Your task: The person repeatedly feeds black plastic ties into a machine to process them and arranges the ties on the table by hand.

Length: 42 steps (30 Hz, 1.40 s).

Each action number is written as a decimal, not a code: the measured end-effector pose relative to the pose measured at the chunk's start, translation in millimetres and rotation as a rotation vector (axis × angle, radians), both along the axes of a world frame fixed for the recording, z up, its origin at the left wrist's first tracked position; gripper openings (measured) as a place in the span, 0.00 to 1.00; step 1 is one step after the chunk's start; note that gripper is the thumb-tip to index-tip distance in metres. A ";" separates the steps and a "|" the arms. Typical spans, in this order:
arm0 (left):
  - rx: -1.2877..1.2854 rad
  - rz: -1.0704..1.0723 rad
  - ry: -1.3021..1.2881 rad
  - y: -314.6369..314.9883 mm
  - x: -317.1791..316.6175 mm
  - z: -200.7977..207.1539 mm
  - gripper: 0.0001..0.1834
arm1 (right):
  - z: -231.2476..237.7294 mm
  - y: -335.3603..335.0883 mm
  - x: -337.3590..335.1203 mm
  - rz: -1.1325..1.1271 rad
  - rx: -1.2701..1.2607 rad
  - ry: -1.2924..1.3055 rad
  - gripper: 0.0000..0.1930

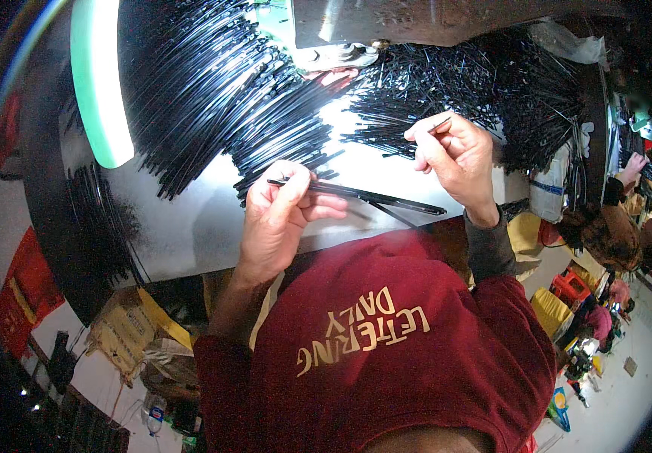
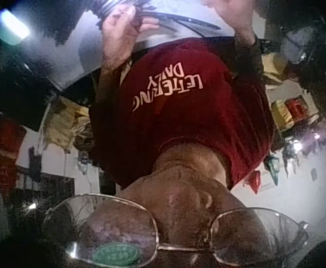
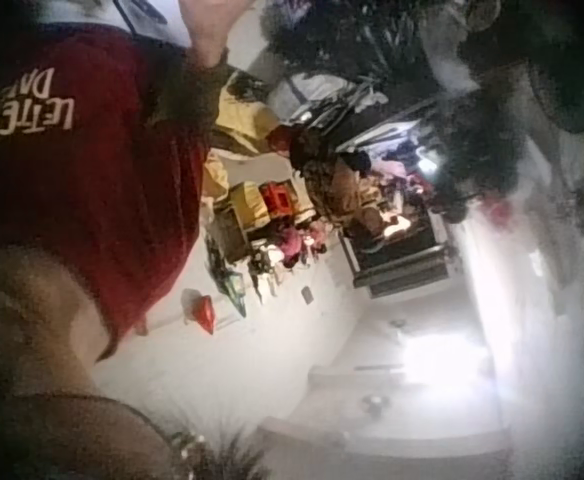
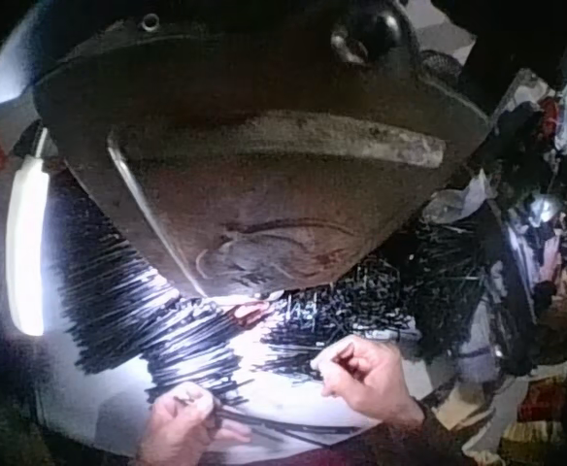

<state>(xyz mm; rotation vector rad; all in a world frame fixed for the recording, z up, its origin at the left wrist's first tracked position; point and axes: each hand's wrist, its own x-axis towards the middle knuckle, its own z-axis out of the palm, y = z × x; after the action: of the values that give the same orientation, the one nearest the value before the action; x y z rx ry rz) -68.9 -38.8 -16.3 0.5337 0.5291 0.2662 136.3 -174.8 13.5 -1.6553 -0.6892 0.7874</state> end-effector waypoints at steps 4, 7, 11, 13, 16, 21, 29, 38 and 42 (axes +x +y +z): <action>0.028 -0.021 0.030 -0.5 0.8 -0.7 0.08 | 6.0 -2.4 3.7 0.121 -0.064 -0.254 0.04; 0.071 -0.012 0.105 -1.8 1.3 2.1 0.08 | 17.4 -7.1 5.3 0.532 -0.266 -0.910 0.03; 0.121 -0.030 0.119 -1.9 5.6 5.8 0.09 | 7.6 -0.1 -8.1 0.595 -0.379 -1.136 0.08; 0.122 -0.039 0.119 -2.2 6.2 6.7 0.09 | 3.6 -2.5 -0.3 0.583 -0.350 -1.147 0.07; 0.119 -0.034 0.122 -4.7 7.5 4.3 0.09 | 13.0 -19.9 19.6 0.326 -0.247 -1.281 0.05; 0.141 -0.056 0.110 -5.6 8.6 8.3 0.08 | 30.5 -72.6 59.7 -0.311 -0.452 -1.259 0.10; 0.106 -0.070 0.096 -12.2 15.2 12.4 0.08 | 2.3 -53.6 89.7 -0.046 -0.438 -1.553 0.09; 0.246 -0.009 0.077 -10.4 11.3 8.3 0.07 | -1.7 -29.9 67.7 0.062 0.124 -1.523 0.09; 0.233 0.003 0.012 -0.3 11.8 13.2 0.06 | 4.0 18.4 3.0 0.341 0.288 -1.352 0.11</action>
<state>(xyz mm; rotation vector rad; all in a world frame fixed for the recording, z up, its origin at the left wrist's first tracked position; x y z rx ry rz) -57.1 -39.1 -3.0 0.7612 0.5135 0.3300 139.3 -156.5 17.5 -1.6580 -1.9313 -0.3588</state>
